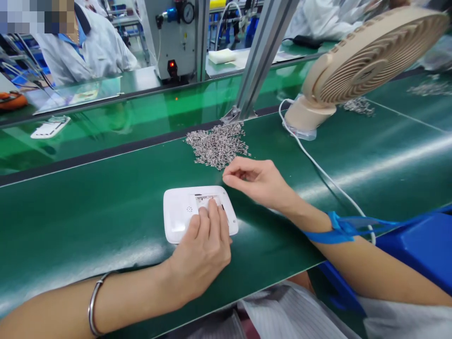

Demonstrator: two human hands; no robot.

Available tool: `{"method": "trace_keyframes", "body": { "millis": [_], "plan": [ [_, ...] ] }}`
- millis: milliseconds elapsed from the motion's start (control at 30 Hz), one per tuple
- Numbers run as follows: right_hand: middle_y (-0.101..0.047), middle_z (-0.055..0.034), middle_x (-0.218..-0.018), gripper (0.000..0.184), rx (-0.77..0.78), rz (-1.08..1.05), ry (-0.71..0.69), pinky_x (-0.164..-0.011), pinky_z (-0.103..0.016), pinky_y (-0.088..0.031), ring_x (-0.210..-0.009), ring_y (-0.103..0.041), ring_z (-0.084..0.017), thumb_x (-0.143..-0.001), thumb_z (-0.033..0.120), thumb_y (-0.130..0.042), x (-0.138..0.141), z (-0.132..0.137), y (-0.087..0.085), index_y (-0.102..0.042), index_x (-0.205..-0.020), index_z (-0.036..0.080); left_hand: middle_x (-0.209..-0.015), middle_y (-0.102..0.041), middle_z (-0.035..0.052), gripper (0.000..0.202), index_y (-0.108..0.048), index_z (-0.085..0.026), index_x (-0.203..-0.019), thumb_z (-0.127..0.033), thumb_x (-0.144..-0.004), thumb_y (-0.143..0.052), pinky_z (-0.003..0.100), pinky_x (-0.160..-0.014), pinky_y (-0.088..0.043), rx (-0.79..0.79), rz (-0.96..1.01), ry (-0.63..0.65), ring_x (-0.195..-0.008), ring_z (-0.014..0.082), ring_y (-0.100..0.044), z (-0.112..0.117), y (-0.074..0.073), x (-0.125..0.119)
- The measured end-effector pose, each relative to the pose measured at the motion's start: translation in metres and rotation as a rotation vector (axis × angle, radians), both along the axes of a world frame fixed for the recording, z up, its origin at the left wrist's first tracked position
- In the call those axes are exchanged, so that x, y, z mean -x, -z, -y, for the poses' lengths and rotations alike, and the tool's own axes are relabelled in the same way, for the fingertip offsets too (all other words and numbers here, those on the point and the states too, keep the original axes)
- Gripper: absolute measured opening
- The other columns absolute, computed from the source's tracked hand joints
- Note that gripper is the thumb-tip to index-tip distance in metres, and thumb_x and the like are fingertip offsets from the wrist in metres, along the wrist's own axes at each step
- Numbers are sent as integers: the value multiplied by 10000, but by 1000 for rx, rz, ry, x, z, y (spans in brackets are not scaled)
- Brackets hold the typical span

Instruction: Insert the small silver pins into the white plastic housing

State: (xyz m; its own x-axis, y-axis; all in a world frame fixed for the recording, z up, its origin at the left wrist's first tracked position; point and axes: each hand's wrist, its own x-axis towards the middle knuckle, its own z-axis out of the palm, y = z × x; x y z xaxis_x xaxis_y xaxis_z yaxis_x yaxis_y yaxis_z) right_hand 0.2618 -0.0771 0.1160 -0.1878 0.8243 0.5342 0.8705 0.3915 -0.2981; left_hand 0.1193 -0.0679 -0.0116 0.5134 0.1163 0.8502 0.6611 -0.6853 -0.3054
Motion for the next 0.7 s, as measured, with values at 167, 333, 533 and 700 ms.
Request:
{"method": "trace_keyframes", "body": {
  "millis": [167, 333, 533, 700],
  "plan": [
    [-545, -9, -716, 64, 94, -34, -105, -602, -240, -430, -669, -506, -109, -771, 139, -531, 12, 4, 14, -555, -715, 160, -1204, -549, 166, 401, -519, -22, -1216, -262, -941, -355, 323, -814, -412, -5, -31, 10, -1036, 263, -549, 0, 0, 2],
    [-558, -45, -843, 115, 47, 174, -166, -649, -256, -432, -758, -539, -125, -789, 108, -516, 9, 4, 14, -568, -697, 155, -1181, -558, 162, 392, -532, -21, -1198, -254, -943, -347, 317, -808, -408, -8, -16, 2, -1028, 256, -550, 0, 0, 1],
    [-539, -64, -911, 112, -71, 328, -93, -639, -263, -443, -721, -529, -117, -795, 124, -512, 5, 3, 21, -568, -704, 158, -1174, -559, 161, 385, -541, -23, -1189, -254, -938, -362, 325, -809, -403, -13, -10, 17, -1020, 263, -551, 0, 0, 2],
    [-551, -73, -917, 118, -134, 384, -67, -679, -284, -465, -791, -553, -146, -794, 119, -499, 6, 4, 26, -550, -700, 169, -1184, -560, 170, 385, -536, -16, -1195, -251, -935, -375, 324, -802, -406, -15, 2, 22, -1014, 264, -560, 1, 0, 1]
  ]
}}
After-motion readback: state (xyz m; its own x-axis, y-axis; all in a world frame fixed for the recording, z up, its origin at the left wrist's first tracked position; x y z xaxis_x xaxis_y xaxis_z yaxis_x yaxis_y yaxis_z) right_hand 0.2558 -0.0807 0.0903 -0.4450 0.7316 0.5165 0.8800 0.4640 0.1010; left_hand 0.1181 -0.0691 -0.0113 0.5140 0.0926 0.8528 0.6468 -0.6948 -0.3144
